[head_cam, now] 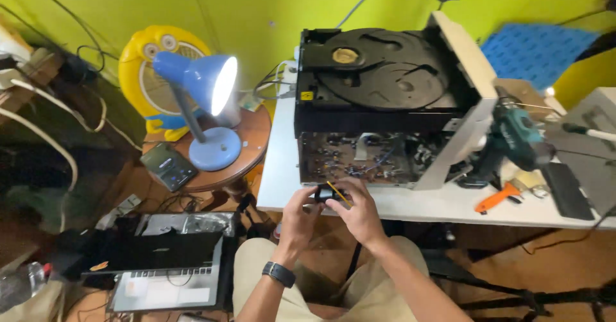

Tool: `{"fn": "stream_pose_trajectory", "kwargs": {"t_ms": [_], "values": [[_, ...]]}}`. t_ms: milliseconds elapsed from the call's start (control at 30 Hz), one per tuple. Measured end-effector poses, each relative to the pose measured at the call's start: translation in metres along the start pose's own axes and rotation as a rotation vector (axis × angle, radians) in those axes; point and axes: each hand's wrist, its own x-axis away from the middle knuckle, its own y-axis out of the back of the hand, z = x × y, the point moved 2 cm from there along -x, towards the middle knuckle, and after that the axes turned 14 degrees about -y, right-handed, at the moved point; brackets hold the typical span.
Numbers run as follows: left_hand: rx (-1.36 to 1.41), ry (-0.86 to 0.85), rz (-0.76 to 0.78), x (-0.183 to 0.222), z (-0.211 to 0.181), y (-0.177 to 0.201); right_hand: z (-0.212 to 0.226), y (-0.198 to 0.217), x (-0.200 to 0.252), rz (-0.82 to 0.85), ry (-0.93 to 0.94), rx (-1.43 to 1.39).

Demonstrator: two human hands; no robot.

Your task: Testing components on a circuit board inside an electronic device using a multimeter and a small probe tool.

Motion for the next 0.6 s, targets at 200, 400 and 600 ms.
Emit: {"fn": "stream_pose_trajectory", "kwargs": {"t_ms": [200,400,600], "values": [[-0.153,-0.073,0.165,-0.012,-0.049,-0.039,-0.056,0.043,-0.001,-0.03,-0.063,0.059],[-0.301,-0.044,-0.377,-0.009,-0.022,-0.031,-0.047,0.054,0.005,0.043,-0.124,0.166],[-0.136,-0.011,-0.174,-0.047,-0.021,-0.008,-0.048,0.055,0.009,0.001,-0.065,0.302]]}}
